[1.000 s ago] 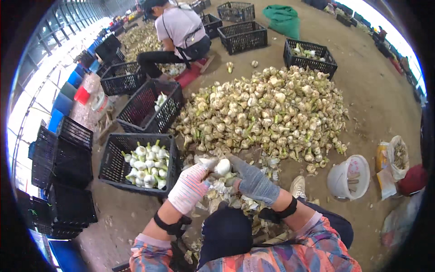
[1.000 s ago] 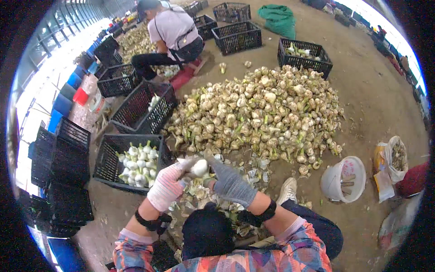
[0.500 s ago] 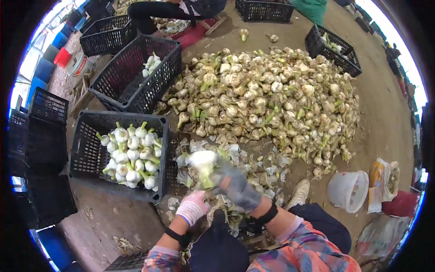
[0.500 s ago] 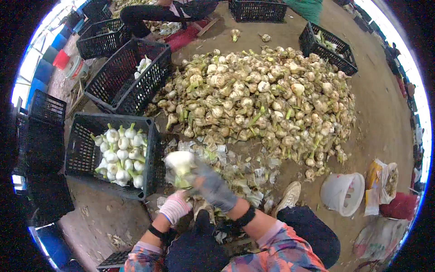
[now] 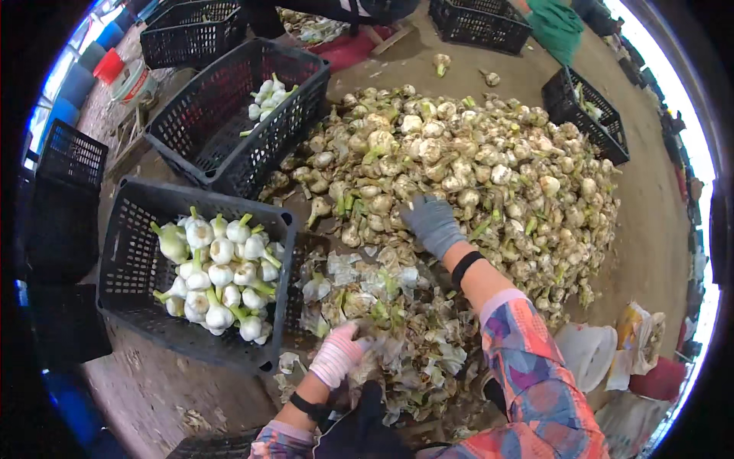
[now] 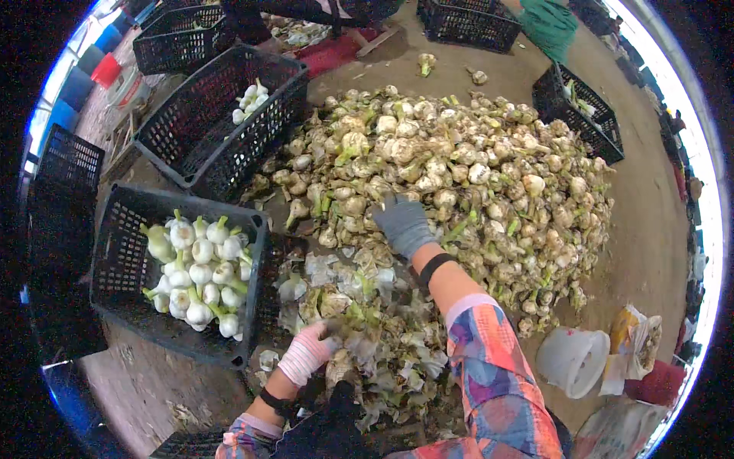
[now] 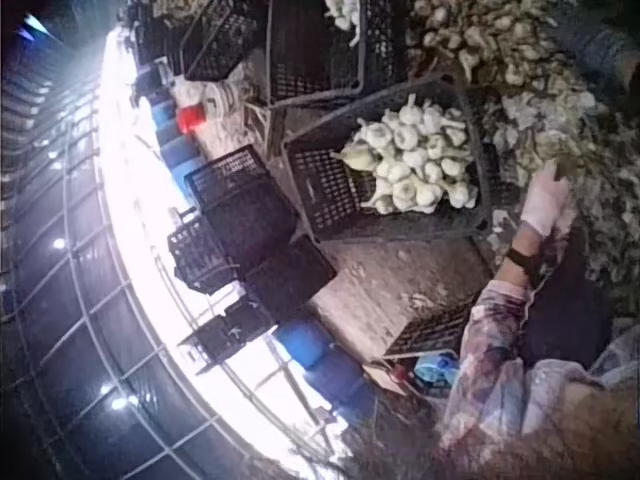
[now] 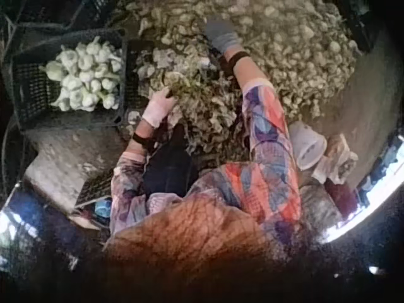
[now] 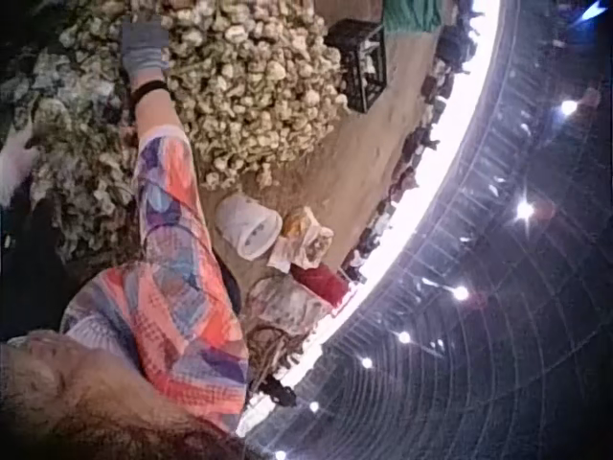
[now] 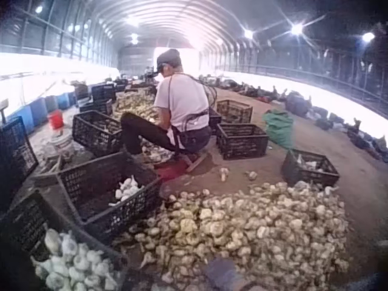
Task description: Peeling and trimming the roots and stems of garlic bulbs using a small paring knife.
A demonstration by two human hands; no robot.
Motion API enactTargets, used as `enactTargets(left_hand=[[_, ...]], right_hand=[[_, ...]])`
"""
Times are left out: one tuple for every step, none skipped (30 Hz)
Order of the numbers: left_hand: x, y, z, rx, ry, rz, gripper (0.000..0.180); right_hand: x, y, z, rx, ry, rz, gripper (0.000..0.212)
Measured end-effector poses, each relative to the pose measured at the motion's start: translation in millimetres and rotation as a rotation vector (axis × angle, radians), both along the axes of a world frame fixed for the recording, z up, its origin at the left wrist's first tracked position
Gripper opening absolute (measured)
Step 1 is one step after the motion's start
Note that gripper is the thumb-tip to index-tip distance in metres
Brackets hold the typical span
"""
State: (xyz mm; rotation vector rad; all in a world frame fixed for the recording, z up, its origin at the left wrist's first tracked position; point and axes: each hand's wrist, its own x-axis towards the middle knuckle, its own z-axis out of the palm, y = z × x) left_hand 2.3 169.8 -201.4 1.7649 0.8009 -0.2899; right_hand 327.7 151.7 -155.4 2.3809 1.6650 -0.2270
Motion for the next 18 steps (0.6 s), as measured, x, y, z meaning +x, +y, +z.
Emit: enactTargets(left_hand=[[7.8, 4.5, 11.6, -0.094, 0.007, 0.087, 0.043], [16.7, 8.7, 24.2, -0.189, 0.013, 0.173, 0.043], [30.3, 13.1, 51.1, -0.319, -0.143, 0.332, 0.047], [16.7, 9.1, 33.7, -0.488, -0.351, 0.597, 0.051], [13.0, 11.9, 34.3, -0.422, -0.427, 0.608, 0.052], [21.1, 15.2, 41.0, -0.370, -0.510, 0.584, 0.053], [28.6, 15.9, 50.4, -0.406, -0.446, 0.578, 0.053], [38.3, 15.9, 60.1, -0.446, -0.380, 0.568, 0.054], [40.4, 16.7, 70.4, -0.472, -0.313, 0.564, 0.054], [38.5, 16.7, 72.2, -0.477, -0.338, 0.596, 0.055], [36.0, 16.8, 73.4, -0.481, -0.363, 0.628, 0.055], [33.1, 16.0, 74.1, -0.485, -0.391, 0.663, 0.056], [31.1, 15.7, 74.4, -0.435, -0.441, 0.658, 0.058], [30.2, 12.2, 77.6, -0.325, -0.451, 0.636, 0.060], [32.6, 6.3, 82.2, -0.219, -0.468, 0.614, 0.061], [33.8, 2.0, 84.6, -0.113, -0.484, 0.590, 0.063], [34.0, 1.1, 71.9, -0.060, -0.564, 0.490, 0.071], [33.2, 2.0, 75.7, 0.145, -0.485, 0.362, 0.075]], right_hand=[[-5.3, 1.8, 10.4, -0.028, 0.069, -0.040, 0.046], [-9.5, 2.4, 15.0, -0.059, 0.137, -0.082, 0.041], [-17.5, -5.5, 10.3, 0.051, 0.219, -0.114, 0.042], [-47.5, -5.5, 12.2, 0.213, 0.276, -0.043, 0.045], [-77.2, -13.3, 14.5, 0.366, 0.331, 0.009, 0.047], [-99.4, -27.2, 25.8, 0.317, 0.405, -0.013, 0.050], [-120.9, -40.7, 31.1, 0.268, 0.491, -0.040, 0.054], [-137.8, -56.8, 30.7, 0.413, 0.552, -0.038, 0.052], [-154.7, -68.7, 32.8, 0.568, 0.617, -0.028, 0.050], [-164.4, -76.3, 31.1, 0.720, 0.671, -0.021, 0.049], [-168.1, -82.1, 25.0, 0.765, 0.958, -0.240, 0.047], [-169.5, -88.1, 19.0, 0.793, 1.241, -0.463, 0.045], [-171.4, -93.0, 14.6, 0.808, 1.518, -0.695, 0.043], [-173.7, -96.9, 12.1, 0.739, 1.551, -0.719, 0.043], [-172.1, -98.3, 14.9, 0.668, 1.576, -0.738, 0.043], [-169.7, -98.0, 19.4, 0.597, 1.600, -0.756, 0.043], [-172.5, -87.3, 21.0, 0.588, 1.625, -0.735, 0.040], [-169.5, -83.1, 29.4, 0.603, 1.657, -0.733, 0.038]])
